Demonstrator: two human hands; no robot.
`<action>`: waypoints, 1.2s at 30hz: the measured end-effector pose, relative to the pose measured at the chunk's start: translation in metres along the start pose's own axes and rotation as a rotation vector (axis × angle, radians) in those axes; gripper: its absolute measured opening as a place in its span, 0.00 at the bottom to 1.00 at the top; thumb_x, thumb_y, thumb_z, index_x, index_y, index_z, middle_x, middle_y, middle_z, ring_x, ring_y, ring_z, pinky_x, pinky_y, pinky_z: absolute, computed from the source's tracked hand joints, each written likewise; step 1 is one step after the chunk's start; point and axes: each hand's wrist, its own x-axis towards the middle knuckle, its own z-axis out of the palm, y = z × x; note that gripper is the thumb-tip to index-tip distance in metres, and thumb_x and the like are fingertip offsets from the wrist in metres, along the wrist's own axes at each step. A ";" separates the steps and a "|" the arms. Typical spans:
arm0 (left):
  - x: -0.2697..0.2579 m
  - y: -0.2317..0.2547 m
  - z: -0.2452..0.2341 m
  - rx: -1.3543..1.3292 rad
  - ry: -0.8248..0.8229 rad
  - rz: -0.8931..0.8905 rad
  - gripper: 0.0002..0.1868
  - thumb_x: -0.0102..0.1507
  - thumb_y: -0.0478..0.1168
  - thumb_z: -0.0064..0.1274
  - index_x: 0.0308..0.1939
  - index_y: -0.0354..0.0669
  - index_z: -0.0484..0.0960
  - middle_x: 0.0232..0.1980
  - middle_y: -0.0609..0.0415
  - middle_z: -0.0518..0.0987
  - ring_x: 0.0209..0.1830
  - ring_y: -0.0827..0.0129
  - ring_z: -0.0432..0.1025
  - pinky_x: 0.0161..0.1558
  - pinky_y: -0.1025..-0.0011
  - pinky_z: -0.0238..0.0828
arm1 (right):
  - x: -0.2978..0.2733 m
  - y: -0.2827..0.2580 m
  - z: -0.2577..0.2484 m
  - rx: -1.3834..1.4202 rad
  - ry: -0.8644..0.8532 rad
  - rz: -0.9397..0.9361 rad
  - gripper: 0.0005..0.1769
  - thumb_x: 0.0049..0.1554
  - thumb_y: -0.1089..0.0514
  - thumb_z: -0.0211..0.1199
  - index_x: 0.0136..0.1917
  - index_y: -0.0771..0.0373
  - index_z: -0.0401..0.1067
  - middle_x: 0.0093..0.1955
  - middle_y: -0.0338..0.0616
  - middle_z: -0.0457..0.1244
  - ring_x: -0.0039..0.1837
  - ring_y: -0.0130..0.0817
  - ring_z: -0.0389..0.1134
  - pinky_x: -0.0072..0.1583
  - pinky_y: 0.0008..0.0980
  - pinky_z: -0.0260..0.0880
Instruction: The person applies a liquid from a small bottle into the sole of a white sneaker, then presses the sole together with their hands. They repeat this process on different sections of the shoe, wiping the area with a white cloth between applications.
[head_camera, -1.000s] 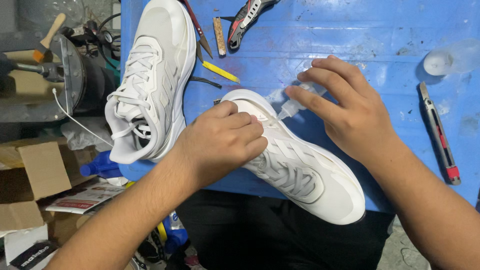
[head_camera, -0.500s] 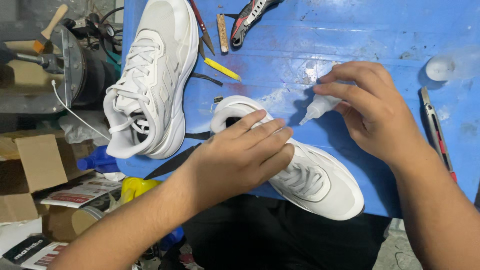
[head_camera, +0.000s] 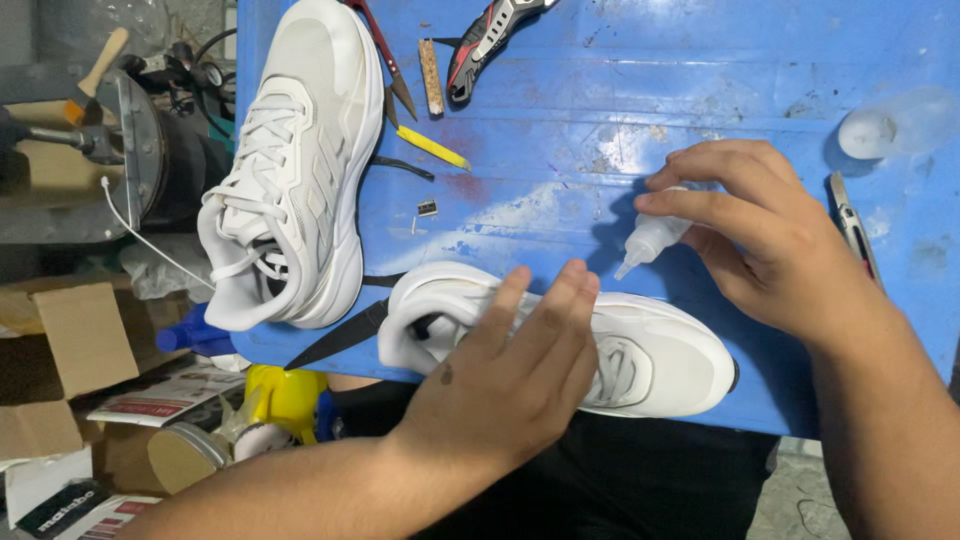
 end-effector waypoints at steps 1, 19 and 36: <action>0.002 0.004 0.002 -0.073 -0.024 -0.025 0.12 0.63 0.45 0.49 0.46 0.43 0.78 0.60 0.48 0.80 0.63 0.60 0.73 0.59 0.60 0.71 | -0.001 0.002 0.000 0.001 -0.001 -0.001 0.28 0.47 0.74 0.68 0.60 0.58 0.75 0.63 0.43 0.65 0.70 0.45 0.64 0.69 0.42 0.66; 0.015 -0.006 0.014 -0.246 0.200 0.020 0.05 0.66 0.38 0.51 0.44 0.41 0.77 0.50 0.50 0.80 0.55 0.62 0.76 0.63 0.62 0.73 | -0.022 0.002 0.001 0.025 0.075 0.019 0.31 0.47 0.73 0.68 0.63 0.61 0.72 0.63 0.46 0.66 0.69 0.47 0.65 0.69 0.43 0.65; 0.008 -0.014 0.024 -0.308 0.223 0.055 0.03 0.67 0.31 0.56 0.40 0.40 0.77 0.40 0.54 0.77 0.43 0.67 0.76 0.45 0.69 0.73 | -0.014 -0.009 0.009 -0.311 0.099 -0.099 0.20 0.53 0.68 0.67 0.58 0.54 0.80 0.59 0.39 0.69 0.66 0.41 0.67 0.61 0.38 0.72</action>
